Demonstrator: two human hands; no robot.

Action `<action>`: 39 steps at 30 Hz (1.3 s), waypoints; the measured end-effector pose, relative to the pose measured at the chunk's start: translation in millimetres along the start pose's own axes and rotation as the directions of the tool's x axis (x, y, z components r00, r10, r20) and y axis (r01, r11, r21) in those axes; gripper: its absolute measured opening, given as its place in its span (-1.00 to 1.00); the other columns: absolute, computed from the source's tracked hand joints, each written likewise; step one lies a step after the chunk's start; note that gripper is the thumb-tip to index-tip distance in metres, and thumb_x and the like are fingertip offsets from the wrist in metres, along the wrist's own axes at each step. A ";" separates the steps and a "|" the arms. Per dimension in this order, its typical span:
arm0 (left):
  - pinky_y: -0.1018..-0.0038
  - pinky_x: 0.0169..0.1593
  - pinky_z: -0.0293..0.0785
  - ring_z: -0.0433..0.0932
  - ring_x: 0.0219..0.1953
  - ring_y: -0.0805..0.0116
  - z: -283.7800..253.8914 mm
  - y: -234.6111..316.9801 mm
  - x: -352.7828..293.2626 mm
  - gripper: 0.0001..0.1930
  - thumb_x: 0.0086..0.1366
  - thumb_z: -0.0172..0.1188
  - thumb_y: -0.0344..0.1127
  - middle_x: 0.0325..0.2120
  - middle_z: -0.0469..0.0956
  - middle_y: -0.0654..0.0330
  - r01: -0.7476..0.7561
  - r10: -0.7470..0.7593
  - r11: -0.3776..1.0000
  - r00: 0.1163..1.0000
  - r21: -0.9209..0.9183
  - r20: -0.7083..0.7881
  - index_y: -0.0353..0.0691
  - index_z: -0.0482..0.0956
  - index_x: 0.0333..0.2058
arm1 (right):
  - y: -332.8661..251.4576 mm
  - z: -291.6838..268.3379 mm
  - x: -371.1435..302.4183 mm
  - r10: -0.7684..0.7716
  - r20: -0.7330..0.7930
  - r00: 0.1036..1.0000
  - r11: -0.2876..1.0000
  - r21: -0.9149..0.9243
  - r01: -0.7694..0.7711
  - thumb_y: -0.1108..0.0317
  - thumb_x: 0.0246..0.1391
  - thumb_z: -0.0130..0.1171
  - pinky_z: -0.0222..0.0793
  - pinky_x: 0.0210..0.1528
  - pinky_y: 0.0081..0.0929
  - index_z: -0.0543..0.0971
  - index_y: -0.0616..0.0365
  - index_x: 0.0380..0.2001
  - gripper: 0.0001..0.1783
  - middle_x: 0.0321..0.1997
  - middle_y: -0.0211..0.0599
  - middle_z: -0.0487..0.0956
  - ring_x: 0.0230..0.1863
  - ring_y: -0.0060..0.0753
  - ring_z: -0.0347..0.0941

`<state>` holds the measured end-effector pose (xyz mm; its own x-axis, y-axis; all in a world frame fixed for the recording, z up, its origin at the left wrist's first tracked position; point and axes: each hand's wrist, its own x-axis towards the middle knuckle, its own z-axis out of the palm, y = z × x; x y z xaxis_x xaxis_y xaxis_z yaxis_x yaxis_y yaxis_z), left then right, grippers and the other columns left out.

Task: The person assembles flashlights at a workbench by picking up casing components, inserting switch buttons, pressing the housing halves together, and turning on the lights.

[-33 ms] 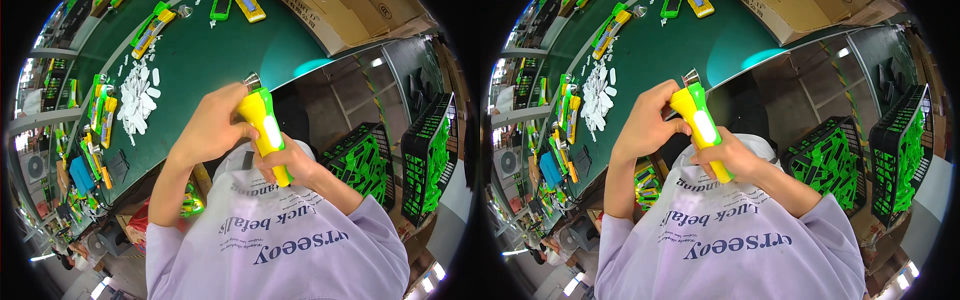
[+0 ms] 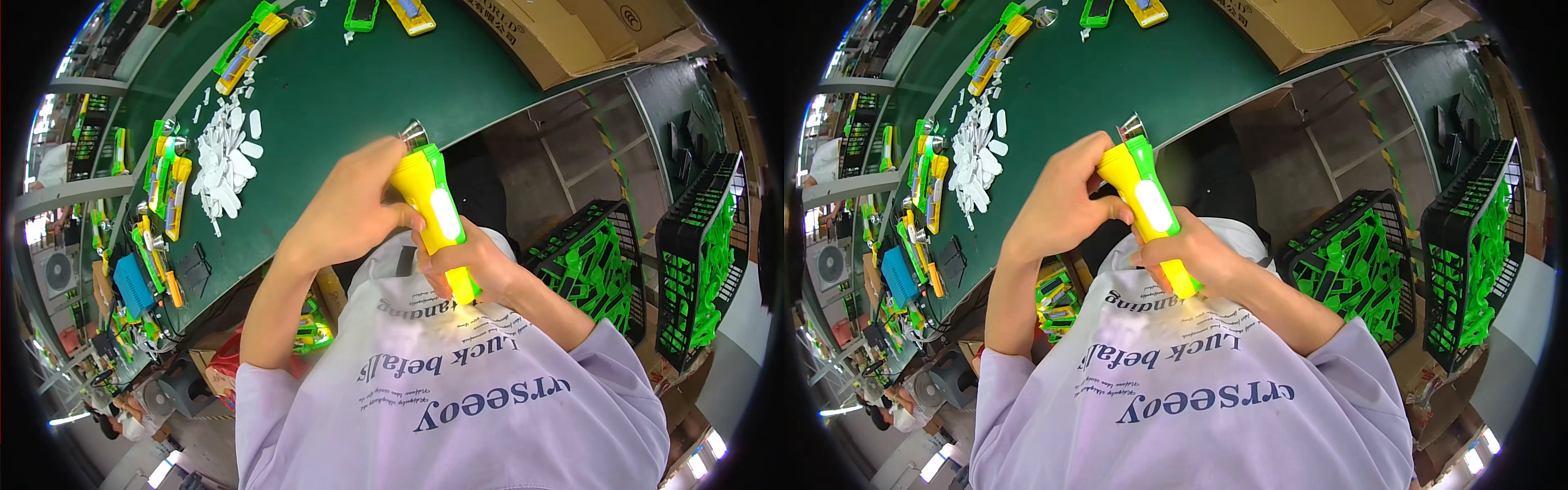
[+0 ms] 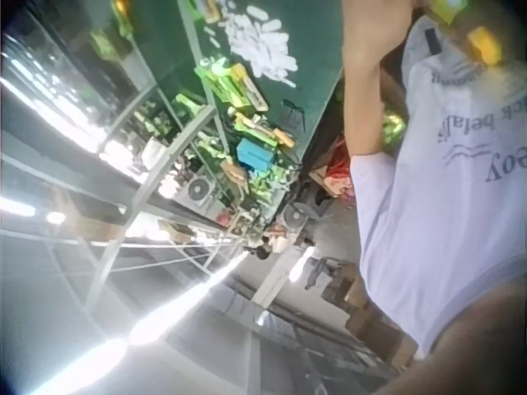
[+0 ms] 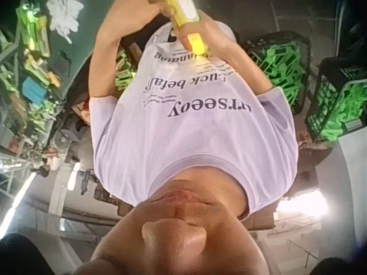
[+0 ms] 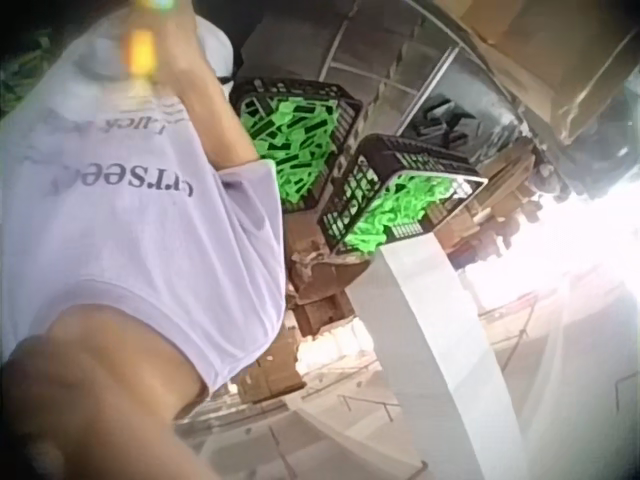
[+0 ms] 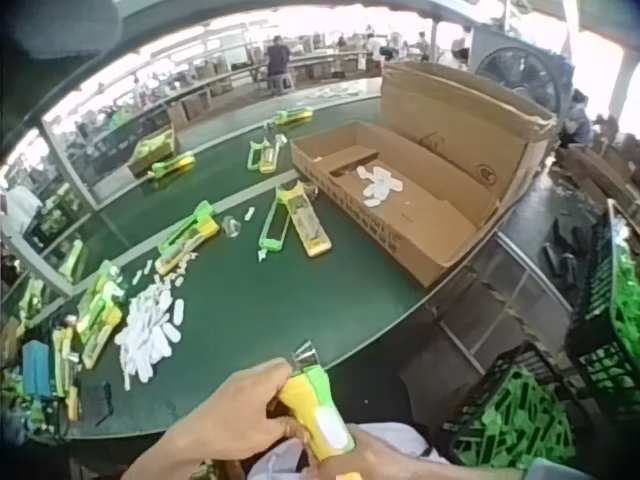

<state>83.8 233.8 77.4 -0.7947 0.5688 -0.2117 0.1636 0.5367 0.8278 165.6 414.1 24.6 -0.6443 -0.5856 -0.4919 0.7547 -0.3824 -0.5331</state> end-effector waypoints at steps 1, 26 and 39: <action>0.41 -0.39 0.36 0.39 -0.48 0.30 2.8 -2.4 2.2 -0.58 -0.13 0.42 -0.47 -0.42 0.41 0.09 -0.023 0.023 0.999 1.000 0.037 -0.008 -0.37 0.44 -0.27 | 1.0 0.6 0.3 0.000 -0.003 1.000 1.000 0.005 0.000 0.50 -0.15 0.21 0.21 -0.66 -0.47 0.36 0.19 -0.43 -0.77 -0.71 -0.32 0.35 -0.77 -0.45 0.29; 0.46 -0.40 0.37 0.42 -0.47 0.34 -1.4 -17.4 0.8 -0.61 -0.11 0.40 -0.53 -0.40 0.43 0.18 -0.055 0.055 0.993 0.998 -0.103 0.002 -0.33 0.45 -0.27 | -5.8 7.7 5.6 0.071 -0.054 0.996 0.996 0.056 -0.068 0.50 -0.20 0.22 0.14 -0.71 -0.45 0.35 0.16 -0.50 -0.78 -0.72 -0.31 0.35 -0.82 -0.43 0.25; 0.57 -0.39 0.21 0.28 -0.48 0.51 -3.4 -30.3 -11.5 -0.46 -0.23 0.58 -0.23 -0.42 0.35 0.32 -0.019 0.009 0.986 0.998 -0.164 -0.060 -0.26 0.48 -0.29 | -10.1 1.1 7.8 0.000 -0.071 0.997 0.956 -0.294 -0.021 0.41 -0.20 0.31 0.33 -0.56 -0.41 0.46 0.30 -0.30 -0.65 -0.63 -0.27 0.45 -0.66 -0.36 0.42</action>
<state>86.0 208.9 56.5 -0.8269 0.5353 -0.1722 0.0807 0.4161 0.9057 153.1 412.6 26.9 -0.6518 -0.5329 -0.5396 0.6979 -0.1431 -0.7018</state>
